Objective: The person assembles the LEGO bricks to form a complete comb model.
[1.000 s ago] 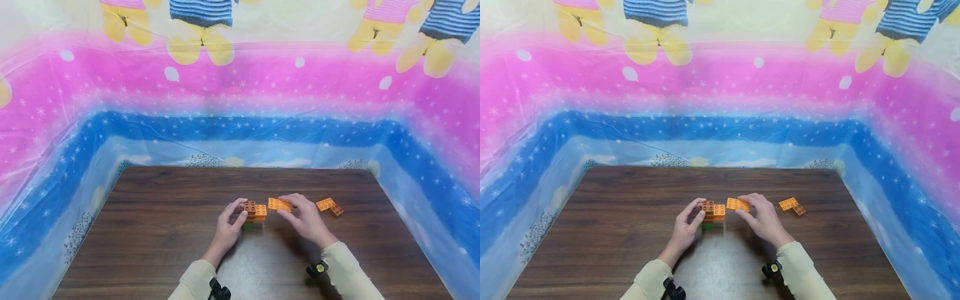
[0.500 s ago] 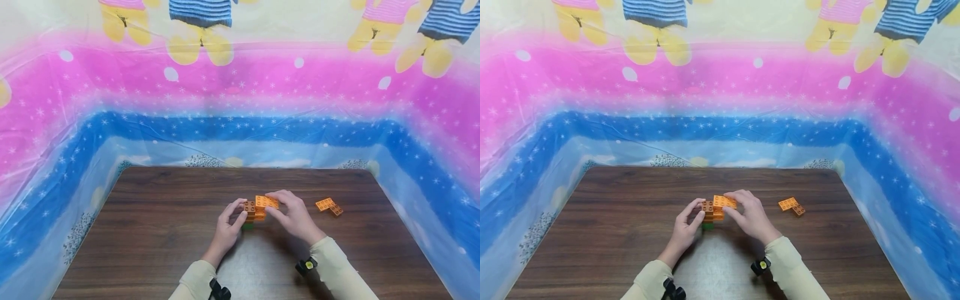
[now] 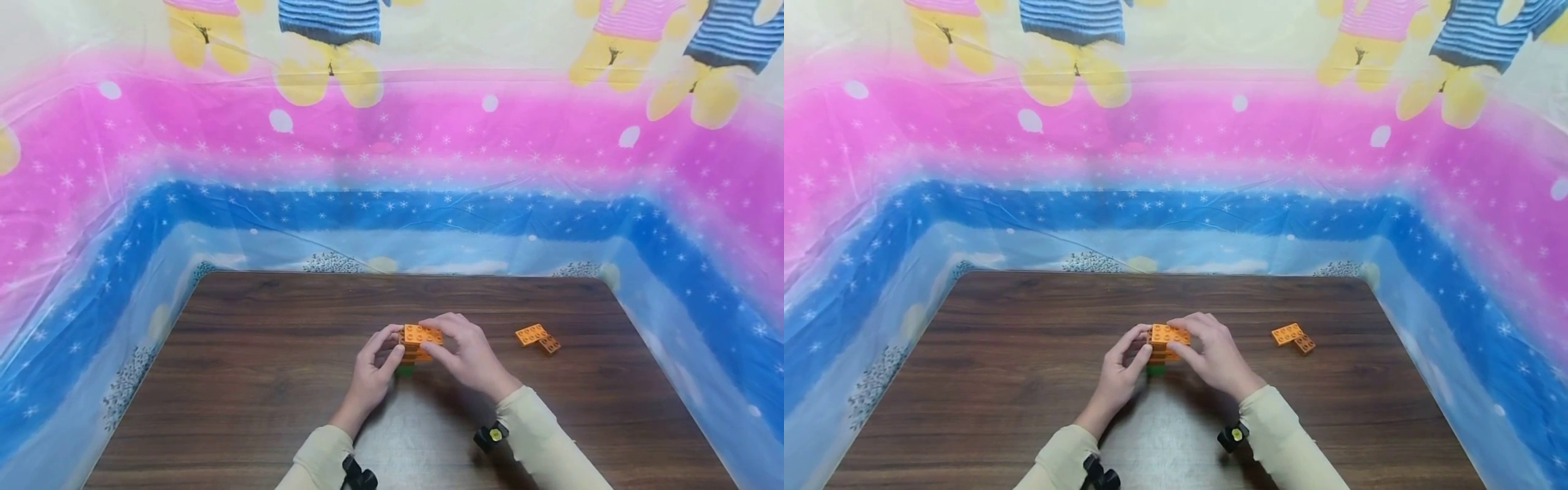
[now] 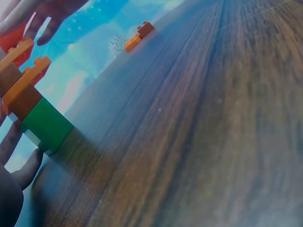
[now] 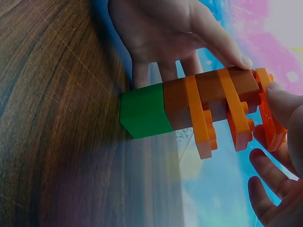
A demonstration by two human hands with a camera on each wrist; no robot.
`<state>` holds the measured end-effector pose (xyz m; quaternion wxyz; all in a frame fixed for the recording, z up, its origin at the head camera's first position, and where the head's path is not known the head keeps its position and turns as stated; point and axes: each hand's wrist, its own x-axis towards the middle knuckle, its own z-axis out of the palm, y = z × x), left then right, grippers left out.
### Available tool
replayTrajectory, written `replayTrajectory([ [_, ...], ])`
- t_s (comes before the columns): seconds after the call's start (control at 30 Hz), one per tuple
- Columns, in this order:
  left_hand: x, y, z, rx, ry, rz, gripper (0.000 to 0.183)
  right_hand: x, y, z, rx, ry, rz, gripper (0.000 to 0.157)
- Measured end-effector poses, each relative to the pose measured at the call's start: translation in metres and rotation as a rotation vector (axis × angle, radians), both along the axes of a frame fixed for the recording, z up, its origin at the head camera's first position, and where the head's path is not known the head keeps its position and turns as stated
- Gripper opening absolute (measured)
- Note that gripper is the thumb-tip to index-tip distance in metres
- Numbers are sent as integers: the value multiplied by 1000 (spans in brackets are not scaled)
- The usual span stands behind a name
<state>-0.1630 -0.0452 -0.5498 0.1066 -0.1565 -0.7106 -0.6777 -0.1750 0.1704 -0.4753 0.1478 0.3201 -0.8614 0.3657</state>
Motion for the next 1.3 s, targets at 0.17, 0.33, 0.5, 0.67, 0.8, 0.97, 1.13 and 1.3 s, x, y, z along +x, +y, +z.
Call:
replayTrajectory([
  [0.17, 1, 0, 0, 14, 8, 7, 36, -1, -1, 0, 7, 27, 11, 34],
  [0.33, 2, 0, 0, 21, 14, 10, 37, 0, -3, 1, 9, 18, 16, 34],
  [0.5, 2, 0, 0, 18, 7, 7, 36, 0, -4, 2, 14, 4, 10, 34],
  [0.67, 3, 0, 1, 3, -6, 13, 36, 0, -4, 3, 18, -16, 14, 34],
  [0.8, 3, 0, 3, -11, -16, 10, 36, 0, -4, 4, 18, -24, 17, 33],
  [0.97, 3, -1, 4, -29, -29, 8, 36, 0, -4, 6, 21, -29, 14, 33],
  [1.13, 2, -2, 5, -20, -21, -10, 35, 0, -4, 8, 31, -44, 15, 33],
  [1.3, 2, -3, 4, -6, -25, -20, 34, -1, -4, 9, 45, -59, 19, 35],
])
